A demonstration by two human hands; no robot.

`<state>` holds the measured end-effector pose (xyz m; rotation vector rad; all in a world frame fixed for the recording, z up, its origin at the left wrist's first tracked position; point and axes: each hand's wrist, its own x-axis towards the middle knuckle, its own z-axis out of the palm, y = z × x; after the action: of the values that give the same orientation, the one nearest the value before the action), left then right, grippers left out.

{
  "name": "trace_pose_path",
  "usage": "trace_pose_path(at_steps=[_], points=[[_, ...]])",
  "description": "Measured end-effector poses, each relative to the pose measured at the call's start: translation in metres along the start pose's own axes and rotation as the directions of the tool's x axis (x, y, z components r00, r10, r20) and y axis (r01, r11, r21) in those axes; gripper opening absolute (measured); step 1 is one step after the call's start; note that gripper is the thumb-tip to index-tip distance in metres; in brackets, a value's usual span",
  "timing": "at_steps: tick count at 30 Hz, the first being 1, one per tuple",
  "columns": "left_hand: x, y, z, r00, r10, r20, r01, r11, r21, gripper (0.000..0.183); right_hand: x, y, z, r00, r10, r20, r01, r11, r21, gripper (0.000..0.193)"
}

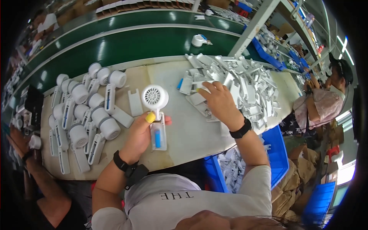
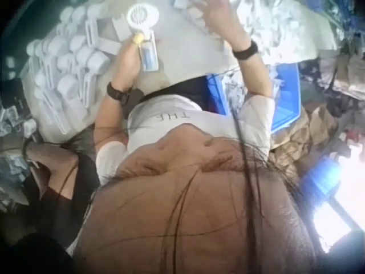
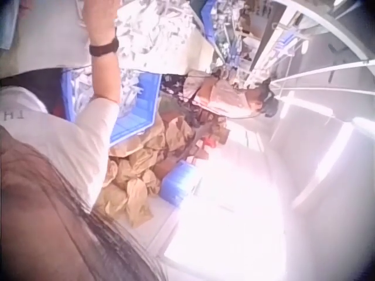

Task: The person reaches into a blue bin to retrieve white plastic components and places them on the table, then picks up a fan head and a handle piece, fitting them together before placing the assembled unit onto the table.

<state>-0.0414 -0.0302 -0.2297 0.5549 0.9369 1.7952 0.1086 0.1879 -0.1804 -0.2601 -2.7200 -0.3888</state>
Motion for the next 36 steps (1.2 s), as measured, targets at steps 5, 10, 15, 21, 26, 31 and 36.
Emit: trace_pose_path(at_steps=[5,10,15,21,26,31,36], points=[[-0.001,-0.001,-0.018,0.999,-0.043,0.031,0.042,0.999,0.002,0.033,0.006,0.019,0.014,0.977,-0.142,0.16,0.156,0.984,-0.08,0.031],[-0.005,0.008,-0.028,0.997,0.001,-0.077,0.001,1.0,0.02,0.03,0.008,-0.027,-0.013,0.943,-0.328,-0.058,0.332,0.939,0.092,0.032],[-0.001,0.005,-0.025,0.992,0.095,-0.082,-0.098,0.995,-0.029,0.029,-0.004,-0.039,0.018,0.711,-0.699,-0.078,0.693,0.678,0.247,0.031],[0.003,0.004,-0.023,0.961,0.196,-0.193,-0.219,0.97,-0.102,0.03,-0.023,-0.04,0.018,0.999,-0.049,0.012,0.041,0.93,0.364,0.036],[0.001,-0.006,-0.017,0.934,0.279,-0.222,-0.297,0.953,-0.054,0.031,-0.02,-0.104,0.003,0.821,0.305,0.483,-0.443,0.874,0.2,0.053],[-0.003,-0.017,-0.011,0.917,0.313,-0.246,-0.339,0.938,-0.071,0.03,-0.022,-0.092,0.013,0.866,0.359,0.349,-0.482,0.789,0.382,0.057],[-0.006,-0.017,-0.005,0.927,0.276,-0.254,-0.309,0.945,-0.104,0.03,-0.003,-0.107,-0.026,0.955,0.291,-0.06,-0.204,0.791,0.577,0.057]])
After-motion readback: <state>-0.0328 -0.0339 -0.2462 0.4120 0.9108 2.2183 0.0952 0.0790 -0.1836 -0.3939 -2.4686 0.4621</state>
